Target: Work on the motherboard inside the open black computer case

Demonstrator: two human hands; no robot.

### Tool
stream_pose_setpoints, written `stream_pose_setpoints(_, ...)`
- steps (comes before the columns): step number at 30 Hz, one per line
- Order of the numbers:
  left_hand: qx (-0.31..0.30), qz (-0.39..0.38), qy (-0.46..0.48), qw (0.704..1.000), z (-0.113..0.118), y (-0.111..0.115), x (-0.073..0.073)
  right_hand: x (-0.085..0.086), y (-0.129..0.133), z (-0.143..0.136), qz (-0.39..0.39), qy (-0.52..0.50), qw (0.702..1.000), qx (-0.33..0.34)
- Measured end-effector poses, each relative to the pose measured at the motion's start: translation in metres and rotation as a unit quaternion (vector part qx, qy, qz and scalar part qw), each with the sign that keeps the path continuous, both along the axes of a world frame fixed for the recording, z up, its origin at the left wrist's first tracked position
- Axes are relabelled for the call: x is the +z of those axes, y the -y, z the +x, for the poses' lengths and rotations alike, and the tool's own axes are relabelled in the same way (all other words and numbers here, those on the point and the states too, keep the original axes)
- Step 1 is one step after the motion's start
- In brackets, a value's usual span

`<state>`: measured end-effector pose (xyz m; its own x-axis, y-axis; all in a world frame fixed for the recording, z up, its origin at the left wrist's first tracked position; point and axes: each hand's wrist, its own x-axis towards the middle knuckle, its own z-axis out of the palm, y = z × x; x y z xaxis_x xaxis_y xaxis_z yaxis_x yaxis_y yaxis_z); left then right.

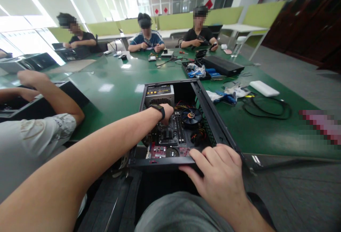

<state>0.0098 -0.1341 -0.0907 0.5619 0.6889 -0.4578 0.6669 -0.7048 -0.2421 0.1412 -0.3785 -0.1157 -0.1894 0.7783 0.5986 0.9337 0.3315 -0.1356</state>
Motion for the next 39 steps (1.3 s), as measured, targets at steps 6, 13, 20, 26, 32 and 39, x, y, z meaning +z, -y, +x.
stream_pose_setpoints(6, -0.005, -0.011, 0.000, 1.000, 0.0011, -0.0013, -0.0072, -0.0025, -0.0009, 0.0008, -0.004, 0.001, 1.000, 0.000)
stream_pose_setpoints(13, 0.001, -0.016, -0.013, 1.000, 0.0031, 0.0018, -0.0030, -0.0006, 0.0007, 0.0001, 0.003, 0.004, 1.000, -0.001)
stream_pose_setpoints(20, 0.009, -0.015, -0.018, 1.000, 0.0032, 0.0031, -0.0004, -0.0017, -0.0019, 0.0003, 0.006, 0.003, 1.000, 0.000)
stream_pose_setpoints(26, 0.004, -0.015, -0.019, 1.000, 0.0034, 0.0008, -0.0028, -0.0033, -0.0004, 0.0014, -0.002, -0.001, 1.000, -0.002)
stream_pose_setpoints(32, 0.018, -0.016, -0.029, 0.999, 0.0045, 0.0045, 0.0015, -0.0036, -0.0008, -0.0004, 0.009, -0.009, 1.000, 0.000)
stream_pose_setpoints(39, 0.009, -0.008, -0.023, 1.000, 0.0035, 0.0009, -0.0025, -0.0050, 0.0002, -0.0003, 0.009, -0.008, 1.000, -0.002)
